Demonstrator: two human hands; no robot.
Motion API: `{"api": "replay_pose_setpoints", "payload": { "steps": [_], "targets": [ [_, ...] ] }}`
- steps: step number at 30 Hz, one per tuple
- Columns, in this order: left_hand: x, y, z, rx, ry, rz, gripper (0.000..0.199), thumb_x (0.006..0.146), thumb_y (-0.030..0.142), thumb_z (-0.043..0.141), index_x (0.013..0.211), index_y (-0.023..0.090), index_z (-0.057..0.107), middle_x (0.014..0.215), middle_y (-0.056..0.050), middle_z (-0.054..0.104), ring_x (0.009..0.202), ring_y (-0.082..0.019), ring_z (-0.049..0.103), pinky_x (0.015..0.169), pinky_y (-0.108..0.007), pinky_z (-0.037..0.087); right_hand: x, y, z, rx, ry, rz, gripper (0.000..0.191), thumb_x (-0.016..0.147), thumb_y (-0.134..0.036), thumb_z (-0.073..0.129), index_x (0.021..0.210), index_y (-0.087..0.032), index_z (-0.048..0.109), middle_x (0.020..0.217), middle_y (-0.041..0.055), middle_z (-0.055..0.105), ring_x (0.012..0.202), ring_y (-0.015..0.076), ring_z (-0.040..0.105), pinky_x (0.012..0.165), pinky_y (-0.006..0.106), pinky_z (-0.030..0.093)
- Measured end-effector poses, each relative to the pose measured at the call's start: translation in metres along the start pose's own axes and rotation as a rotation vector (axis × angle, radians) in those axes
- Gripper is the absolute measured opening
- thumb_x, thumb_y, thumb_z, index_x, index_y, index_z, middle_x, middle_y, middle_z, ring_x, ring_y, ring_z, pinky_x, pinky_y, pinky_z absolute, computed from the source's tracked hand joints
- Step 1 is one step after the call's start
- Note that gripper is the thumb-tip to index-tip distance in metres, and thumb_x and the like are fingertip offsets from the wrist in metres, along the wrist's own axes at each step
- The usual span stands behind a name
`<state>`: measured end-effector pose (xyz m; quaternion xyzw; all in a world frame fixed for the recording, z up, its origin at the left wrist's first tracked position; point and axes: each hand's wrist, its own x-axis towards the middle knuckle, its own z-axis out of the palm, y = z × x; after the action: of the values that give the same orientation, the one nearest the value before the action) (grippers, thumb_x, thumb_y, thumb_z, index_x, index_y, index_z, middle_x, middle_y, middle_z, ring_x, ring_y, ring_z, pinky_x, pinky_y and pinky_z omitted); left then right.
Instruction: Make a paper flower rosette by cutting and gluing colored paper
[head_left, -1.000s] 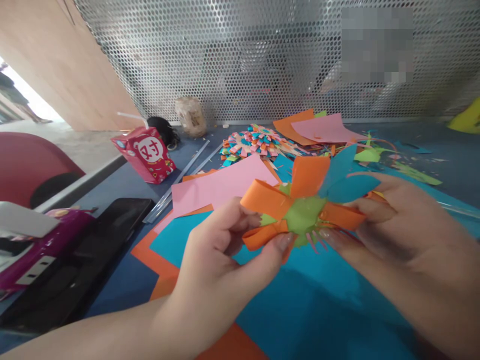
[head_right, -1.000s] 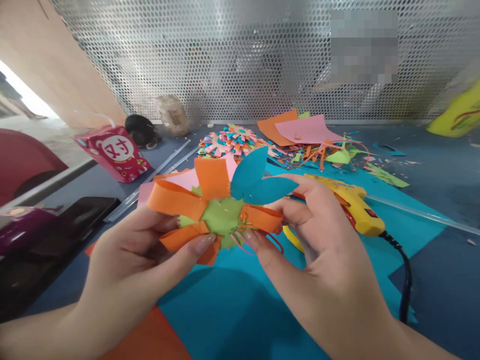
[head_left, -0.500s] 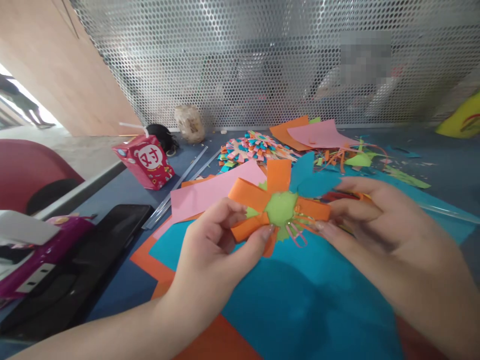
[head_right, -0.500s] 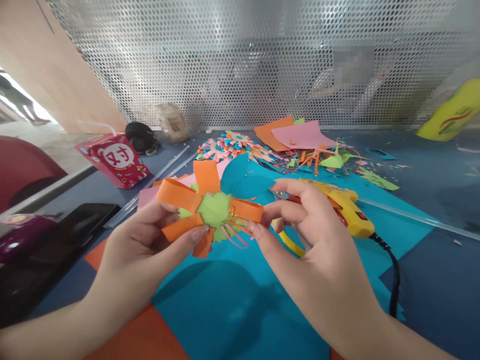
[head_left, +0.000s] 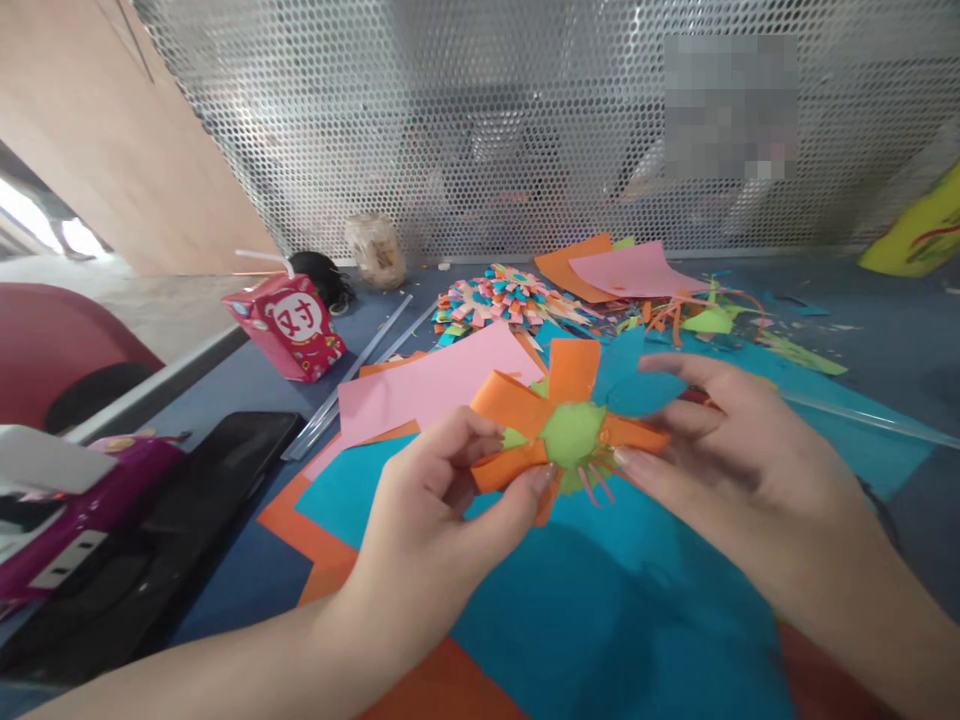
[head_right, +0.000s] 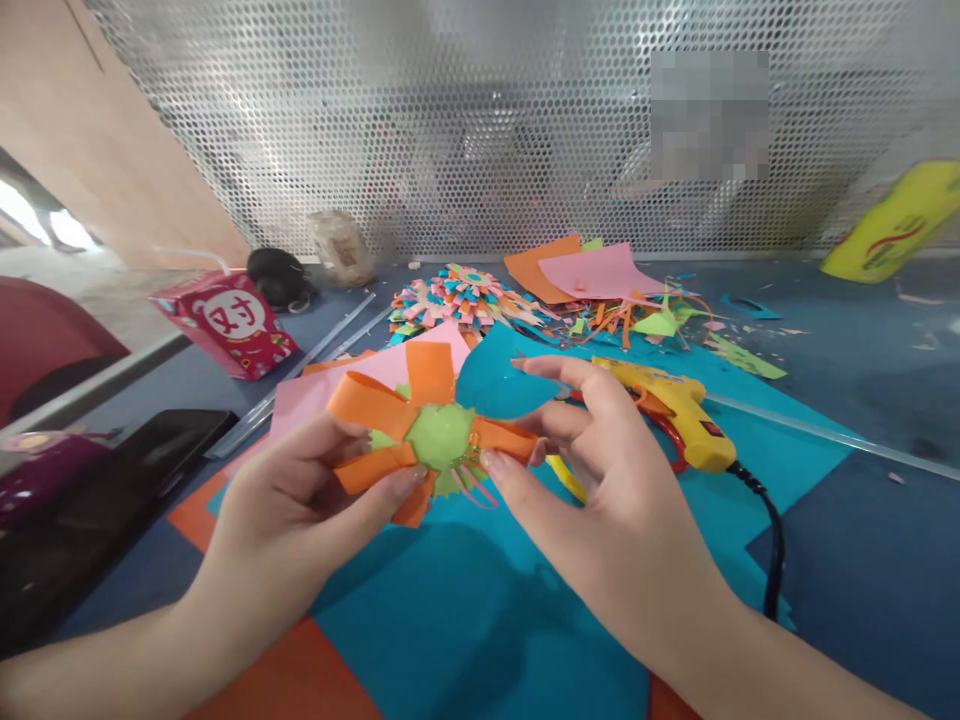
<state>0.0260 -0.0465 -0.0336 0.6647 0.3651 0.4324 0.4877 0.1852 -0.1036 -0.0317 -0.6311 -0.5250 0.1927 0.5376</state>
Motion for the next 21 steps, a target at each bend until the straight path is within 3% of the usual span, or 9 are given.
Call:
{"api": "replay_pose_setpoints", "payload": {
  "steps": [9, 15, 21],
  "targets": [
    [-0.0036, 0.0014, -0.0003, 0.006, -0.018, -0.028, 0.018, 0.066, 0.017, 0.067, 0.066, 0.017, 0.049, 0.062, 0.003, 0.057, 0.056, -0.011, 0.061, 0.048, -0.016, 0.051, -0.0038, 0.0057, -0.0001, -0.010, -0.023, -0.025, 0.046, 0.069, -0.035, 0.067, 0.110, -0.032, 0.045, 0.070, -0.0064, 0.067, 0.071, 0.0171, 0.064, 0.068, 0.028, 0.054],
    [-0.0042, 0.0003, -0.0002, 0.017, -0.004, -0.007, 0.019, 0.065, 0.016, 0.067, 0.065, 0.018, 0.049, 0.060, 0.004, 0.056, 0.053, -0.010, 0.059, 0.046, -0.015, 0.050, -0.0042, 0.0060, -0.0020, -0.076, -0.008, -0.009, 0.045, 0.069, -0.035, 0.064, 0.110, -0.030, 0.046, 0.077, -0.0024, 0.066, 0.075, 0.0205, 0.065, 0.066, 0.031, 0.055],
    [-0.0032, -0.0005, 0.0005, 0.027, -0.024, 0.015, 0.018, 0.066, 0.015, 0.066, 0.064, 0.018, 0.048, 0.056, 0.005, 0.055, 0.051, -0.009, 0.059, 0.044, -0.014, 0.048, -0.0033, 0.0028, -0.0007, -0.118, 0.008, -0.085, 0.037, 0.068, -0.031, 0.061, 0.103, -0.027, 0.051, 0.073, -0.0010, 0.065, 0.071, 0.0200, 0.067, 0.057, 0.026, 0.056]
  ]
}}
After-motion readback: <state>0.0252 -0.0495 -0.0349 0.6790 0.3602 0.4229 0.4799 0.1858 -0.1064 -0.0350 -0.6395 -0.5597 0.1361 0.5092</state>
